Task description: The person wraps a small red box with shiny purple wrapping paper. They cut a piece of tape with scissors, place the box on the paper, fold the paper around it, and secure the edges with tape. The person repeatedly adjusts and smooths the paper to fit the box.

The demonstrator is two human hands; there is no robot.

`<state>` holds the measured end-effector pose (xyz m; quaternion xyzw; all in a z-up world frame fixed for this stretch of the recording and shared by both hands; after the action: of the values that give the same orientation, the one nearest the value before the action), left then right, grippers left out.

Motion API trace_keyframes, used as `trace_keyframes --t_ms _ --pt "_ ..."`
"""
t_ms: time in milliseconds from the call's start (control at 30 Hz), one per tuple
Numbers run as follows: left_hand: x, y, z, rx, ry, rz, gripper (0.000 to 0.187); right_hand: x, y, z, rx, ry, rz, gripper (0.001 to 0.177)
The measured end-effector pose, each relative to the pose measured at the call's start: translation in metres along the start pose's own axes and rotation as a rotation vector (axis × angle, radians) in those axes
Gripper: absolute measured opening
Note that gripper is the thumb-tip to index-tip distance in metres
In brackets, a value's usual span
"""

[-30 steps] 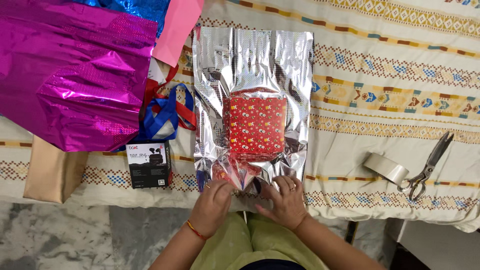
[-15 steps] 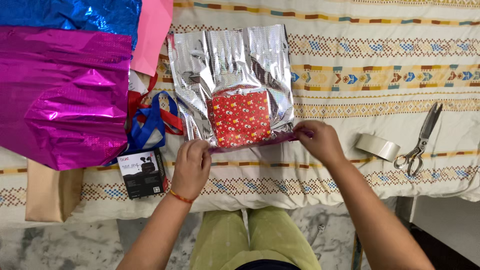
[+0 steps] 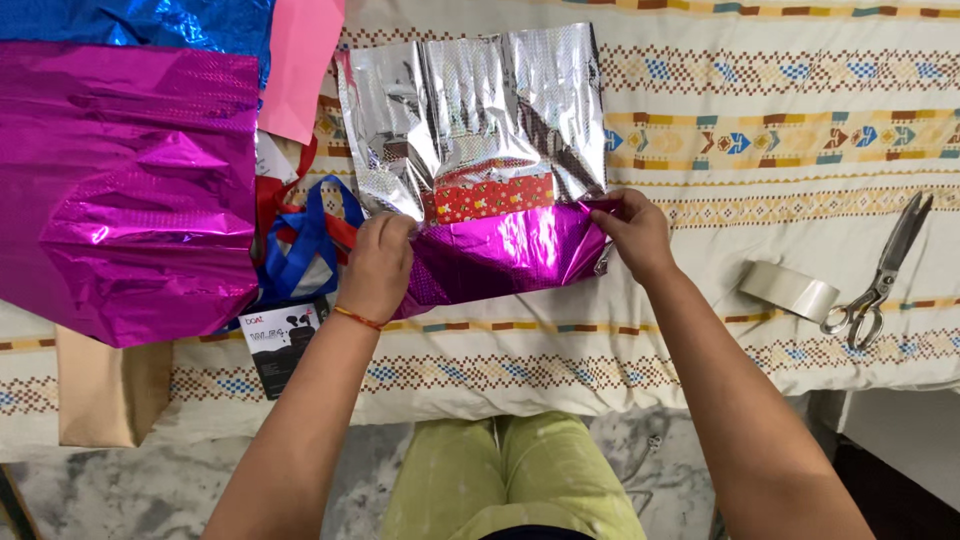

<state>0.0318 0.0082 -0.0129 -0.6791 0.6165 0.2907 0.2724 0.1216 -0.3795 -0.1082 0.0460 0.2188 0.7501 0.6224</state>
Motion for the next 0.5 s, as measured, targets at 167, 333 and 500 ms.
trace_keyframes --t_ms 167,333,500 --pt "0.008 -0.011 -0.002 0.024 -0.087 0.010 0.037 0.005 0.002 0.019 -0.119 0.164 -0.154 0.010" --pt "0.013 -0.007 -0.032 -0.064 -0.213 -0.158 0.034 0.013 0.012 0.056 -0.246 0.524 -0.268 0.010" --pt "0.058 0.012 -0.084 -0.083 0.180 -0.074 0.040 0.029 0.007 0.076 -0.539 0.682 -0.257 0.010"
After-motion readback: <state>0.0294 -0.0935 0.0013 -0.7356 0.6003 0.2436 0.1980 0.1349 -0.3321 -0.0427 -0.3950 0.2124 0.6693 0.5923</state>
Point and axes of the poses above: each hand's wrist, its own y-axis away from the middle knuckle, its own x-axis out of the palm, z = x × y, the point moved 5 cm from there along -y, towards the middle knuckle, and after that the axes turned 10 degrees about -x, right-handed, at the moved point
